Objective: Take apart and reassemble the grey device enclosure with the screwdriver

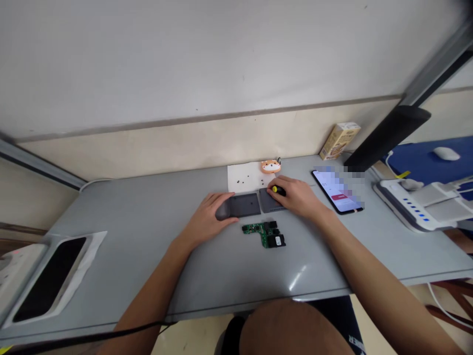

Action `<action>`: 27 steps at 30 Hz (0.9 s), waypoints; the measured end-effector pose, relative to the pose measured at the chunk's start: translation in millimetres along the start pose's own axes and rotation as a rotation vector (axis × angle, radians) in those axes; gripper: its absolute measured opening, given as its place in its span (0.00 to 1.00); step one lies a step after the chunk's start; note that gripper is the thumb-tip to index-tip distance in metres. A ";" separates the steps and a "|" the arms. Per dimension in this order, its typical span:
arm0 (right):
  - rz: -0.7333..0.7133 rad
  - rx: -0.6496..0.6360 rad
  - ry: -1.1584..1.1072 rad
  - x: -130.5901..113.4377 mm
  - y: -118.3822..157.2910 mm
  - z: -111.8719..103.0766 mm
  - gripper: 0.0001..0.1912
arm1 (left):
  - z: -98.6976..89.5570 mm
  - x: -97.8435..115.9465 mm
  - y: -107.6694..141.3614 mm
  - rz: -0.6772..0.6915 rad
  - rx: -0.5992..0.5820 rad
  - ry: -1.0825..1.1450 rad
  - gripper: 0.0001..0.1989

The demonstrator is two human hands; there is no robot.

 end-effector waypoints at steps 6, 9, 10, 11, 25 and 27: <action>-0.010 -0.009 0.002 -0.4 0.2 -0.2 0.12 | 0.5 -0.6 -0.6 0.014 0.007 0.006 0.30; -0.003 -0.005 0.010 0.5 0.4 0.5 0.13 | 0.7 -1.1 -0.7 0.021 0.012 0.007 0.30; -0.002 -0.002 0.009 0.8 0.6 0.6 0.13 | 0.7 -1.4 -0.7 0.020 0.012 0.007 0.31; -0.001 0.000 0.007 1.0 0.7 0.7 0.13 | 0.7 -1.9 -0.6 0.016 0.012 0.008 0.31; -0.007 -0.006 -0.019 4.4 0.6 -1.2 0.12 | 3.3 -11.7 0.0 -0.015 0.006 0.023 0.33; -0.015 -0.016 -0.034 3.5 0.9 -1.2 0.12 | 2.9 -11.7 0.3 -0.015 0.009 0.025 0.33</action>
Point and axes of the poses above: each hand's wrist, its own y-axis away from the middle knuckle, its own z-axis out of the palm, x = y × z, the point moved 10 cm from there along -y, towards the middle knuckle, and after that the axes turned 7 degrees about y, right-handed, at the moved point
